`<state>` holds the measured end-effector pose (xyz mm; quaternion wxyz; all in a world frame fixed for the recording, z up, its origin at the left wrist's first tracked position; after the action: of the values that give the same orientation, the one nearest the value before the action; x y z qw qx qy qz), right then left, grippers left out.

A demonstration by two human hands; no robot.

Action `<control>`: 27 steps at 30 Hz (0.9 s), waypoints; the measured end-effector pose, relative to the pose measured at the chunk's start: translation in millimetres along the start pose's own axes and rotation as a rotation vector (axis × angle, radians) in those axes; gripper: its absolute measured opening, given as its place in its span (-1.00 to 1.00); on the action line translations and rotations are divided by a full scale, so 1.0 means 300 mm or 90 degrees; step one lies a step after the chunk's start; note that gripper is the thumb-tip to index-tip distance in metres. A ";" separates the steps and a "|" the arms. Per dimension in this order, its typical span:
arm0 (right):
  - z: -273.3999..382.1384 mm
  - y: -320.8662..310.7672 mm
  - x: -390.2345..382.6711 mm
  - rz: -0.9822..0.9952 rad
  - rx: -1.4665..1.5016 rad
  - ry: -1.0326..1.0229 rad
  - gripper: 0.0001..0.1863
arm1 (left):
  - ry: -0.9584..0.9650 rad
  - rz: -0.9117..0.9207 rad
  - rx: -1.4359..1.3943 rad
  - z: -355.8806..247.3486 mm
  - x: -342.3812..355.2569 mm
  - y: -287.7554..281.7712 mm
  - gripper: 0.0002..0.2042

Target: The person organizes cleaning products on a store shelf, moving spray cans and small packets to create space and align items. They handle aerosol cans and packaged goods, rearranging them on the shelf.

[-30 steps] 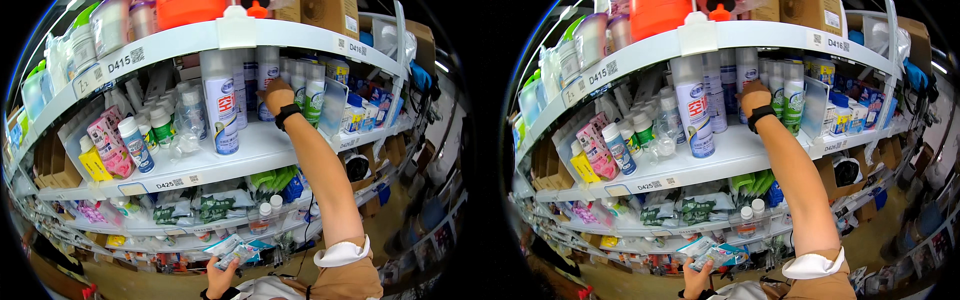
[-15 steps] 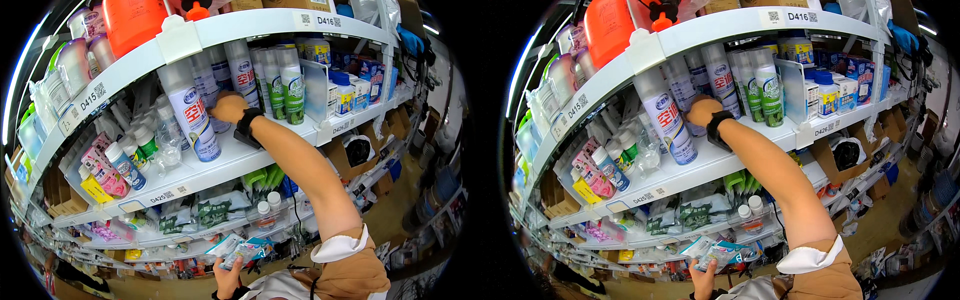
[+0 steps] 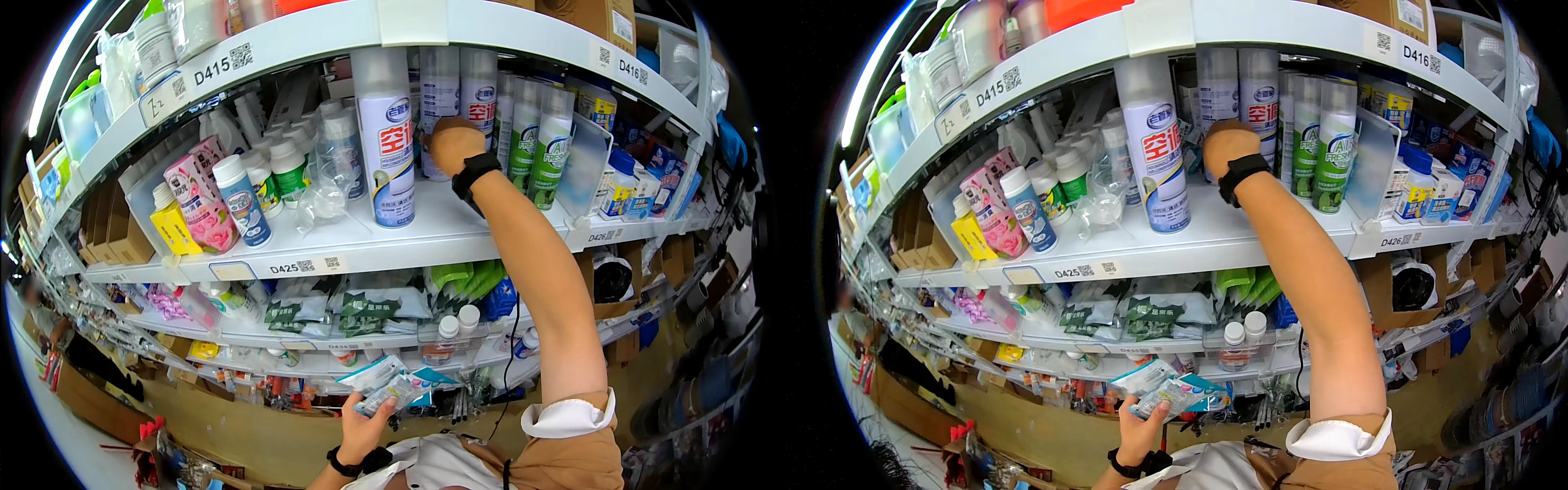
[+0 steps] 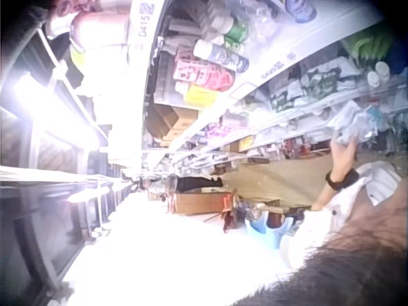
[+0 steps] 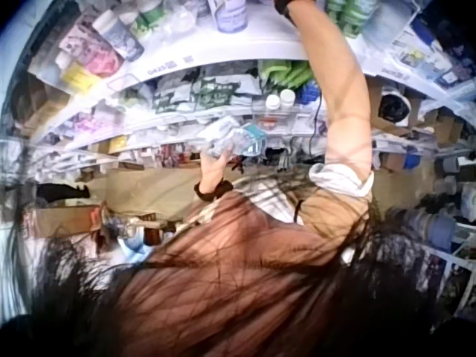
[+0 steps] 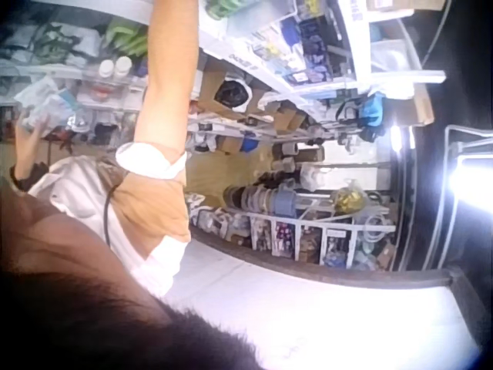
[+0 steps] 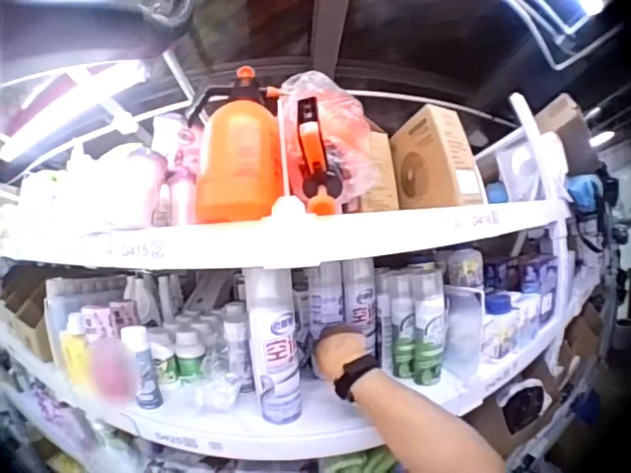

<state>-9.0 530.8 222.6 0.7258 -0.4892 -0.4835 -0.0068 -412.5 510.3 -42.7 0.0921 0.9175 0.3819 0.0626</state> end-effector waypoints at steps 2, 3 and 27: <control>0.011 -0.038 0.004 0.046 0.018 0.048 -0.67 | -0.008 0.011 0.013 -0.010 0.011 -0.009 -0.61; 0.017 -0.057 -0.012 0.058 0.063 0.054 -0.58 | -0.001 0.011 0.001 -0.024 0.020 -0.004 -0.61; 0.016 -0.377 -0.769 0.283 0.493 -0.050 -0.73 | 0.028 0.246 -0.067 -0.220 0.286 0.221 -0.56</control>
<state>-189.8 368.4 138.8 0.8203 -0.2733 -0.3607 0.3498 -318.9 533.5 39.8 0.1179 0.9660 0.1965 0.1194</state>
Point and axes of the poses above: each hand's wrist, its own x-axis towards the middle knuckle, its own y-axis out of the palm, z = x × y, the point moved 1 cm from there along x, towards the middle knuckle, and after that the axes turned 6 degrees about -z, right-handed, at the moved point
